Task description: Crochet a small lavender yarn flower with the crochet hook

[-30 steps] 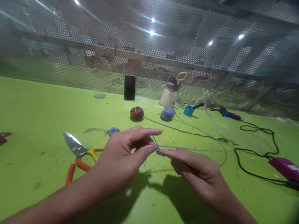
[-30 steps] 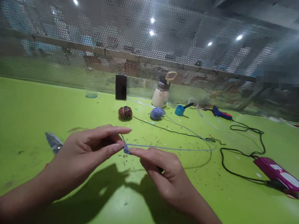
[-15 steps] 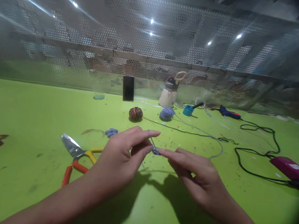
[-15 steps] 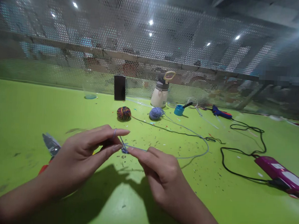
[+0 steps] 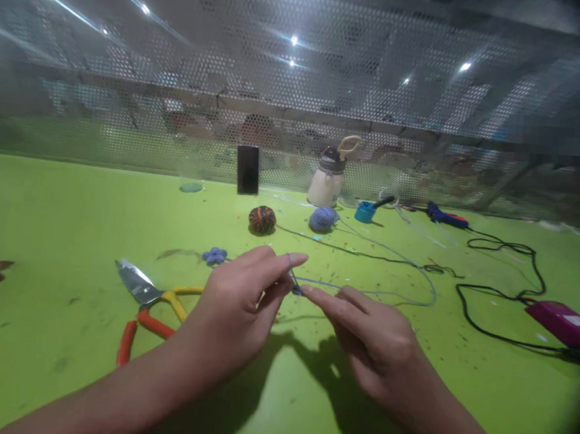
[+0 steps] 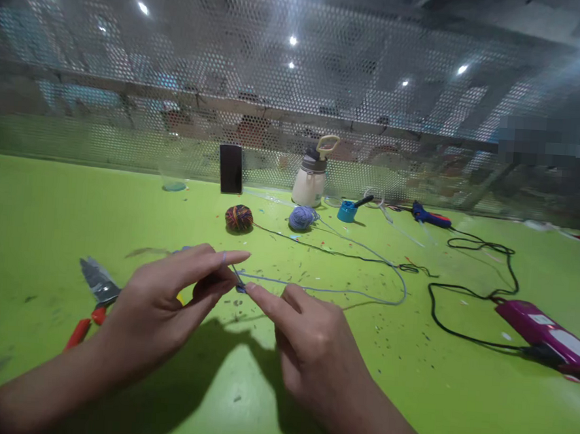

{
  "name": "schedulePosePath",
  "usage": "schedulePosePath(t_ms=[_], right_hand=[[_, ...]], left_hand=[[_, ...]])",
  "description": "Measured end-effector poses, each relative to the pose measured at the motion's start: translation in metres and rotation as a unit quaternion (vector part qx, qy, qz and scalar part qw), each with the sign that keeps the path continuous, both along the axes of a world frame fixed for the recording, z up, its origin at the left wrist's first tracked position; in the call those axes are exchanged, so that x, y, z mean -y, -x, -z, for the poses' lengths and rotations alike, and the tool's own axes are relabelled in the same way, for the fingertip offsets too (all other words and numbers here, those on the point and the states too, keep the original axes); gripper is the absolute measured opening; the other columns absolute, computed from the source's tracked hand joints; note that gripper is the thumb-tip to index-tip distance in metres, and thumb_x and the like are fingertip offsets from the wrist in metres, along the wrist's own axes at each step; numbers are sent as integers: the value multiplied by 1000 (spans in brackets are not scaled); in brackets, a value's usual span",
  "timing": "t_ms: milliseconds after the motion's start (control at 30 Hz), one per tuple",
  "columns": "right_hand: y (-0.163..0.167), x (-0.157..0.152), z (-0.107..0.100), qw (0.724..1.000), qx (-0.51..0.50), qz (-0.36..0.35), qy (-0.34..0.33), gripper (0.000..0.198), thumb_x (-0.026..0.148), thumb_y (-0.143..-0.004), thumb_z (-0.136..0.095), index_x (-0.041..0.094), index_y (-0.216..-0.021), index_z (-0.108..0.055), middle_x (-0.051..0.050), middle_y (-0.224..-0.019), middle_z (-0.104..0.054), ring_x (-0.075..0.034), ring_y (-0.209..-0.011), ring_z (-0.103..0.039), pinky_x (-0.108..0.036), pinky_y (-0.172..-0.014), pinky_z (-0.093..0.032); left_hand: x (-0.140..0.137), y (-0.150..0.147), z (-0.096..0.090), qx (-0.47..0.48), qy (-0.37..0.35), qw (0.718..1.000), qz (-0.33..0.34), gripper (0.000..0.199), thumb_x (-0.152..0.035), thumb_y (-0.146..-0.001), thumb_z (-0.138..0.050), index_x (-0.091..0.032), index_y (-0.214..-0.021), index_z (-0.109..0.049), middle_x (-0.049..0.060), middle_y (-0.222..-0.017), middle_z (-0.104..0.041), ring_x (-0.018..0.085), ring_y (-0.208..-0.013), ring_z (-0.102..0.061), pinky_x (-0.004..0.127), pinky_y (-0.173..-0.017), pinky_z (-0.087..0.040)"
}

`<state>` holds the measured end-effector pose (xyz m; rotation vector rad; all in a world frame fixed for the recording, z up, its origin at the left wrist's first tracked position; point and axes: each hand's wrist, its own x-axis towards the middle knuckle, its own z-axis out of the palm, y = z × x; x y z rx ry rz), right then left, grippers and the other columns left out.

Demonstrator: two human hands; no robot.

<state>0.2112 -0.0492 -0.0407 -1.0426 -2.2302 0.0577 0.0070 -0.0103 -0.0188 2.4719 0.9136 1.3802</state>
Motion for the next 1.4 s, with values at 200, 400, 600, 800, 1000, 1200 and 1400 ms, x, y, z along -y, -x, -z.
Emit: schedulePosePath(t_ms=[200, 400, 600, 800, 1000, 1200, 1400], right_hand=[[3, 2, -1, 1000, 3, 14, 14, 49, 0, -87, -40, 14, -130, -60, -5, -73, -56, -18, -62, -53, -27, -54, -40], [4, 2, -5, 999, -28, 7, 44, 49, 1, -87, -39, 15, -128, -62, -5, -73, -57, -18, -64, -55, -27, -56, -41], [3, 4, -7, 981, -143, -2, 129, 46, 6, -90, -47, 27, -128, -62, -4, -95, -70, -16, -83, -62, -28, -74, -47], [9, -3, -3, 895, -313, 33, 317, 31, 26, -91, -58, 22, -121, -69, 2, -65, -53, -9, -49, -35, -23, -45, -26], [12, -8, 2, 774, -458, -25, 437, 34, 32, -86, -68, 23, -119, -69, 5, -62, -45, -5, -47, -32, -21, -43, -20], [9, -8, 2, 776, -456, -49, 434, 30, 28, -86, -69, 25, -116, -71, 5, -62, -47, -4, -47, -35, -20, -43, -23], [7, -9, 0, 790, -423, -50, 442, 33, 28, -88, -66, 22, -121, -69, 5, -60, -44, -6, -48, -31, -21, -43, -20]], left_hand=[[0, -2, 4, -1, -44, 999, -8, 26, -4, -87, -55, -5, -109, -68, 5, -72, -63, 14, -67, -58, 25, -60, -49], [-1, -1, -1, 15, 33, 999, -7, 29, -6, -87, -54, -6, -112, -68, 9, -80, -69, 16, -74, -62, 28, -67, -49], [-4, 0, -9, 66, 307, 949, 18, 31, -18, -85, -60, -13, -114, -69, 4, -77, -67, 16, -70, -60, 28, -65, -46], [-4, -4, -6, 105, 423, 895, 98, 48, -25, -84, -60, -16, -131, -58, 0, -77, -59, 15, -70, -53, 31, -68, -42], [-4, -5, -5, 185, 513, 825, 148, 61, -18, -77, -68, -13, -136, -51, -3, -74, -57, 12, -70, -52, 28, -68, -40], [-7, -4, 0, 211, 560, 784, 164, 56, -15, -75, -74, -13, -129, -58, -4, -71, -59, 8, -62, -50, 24, -59, -38], [-7, -5, -2, 222, 549, 790, 157, 47, -18, -74, -75, -13, -120, -63, -1, -80, -64, 10, -63, -60, 25, -59, -46]])
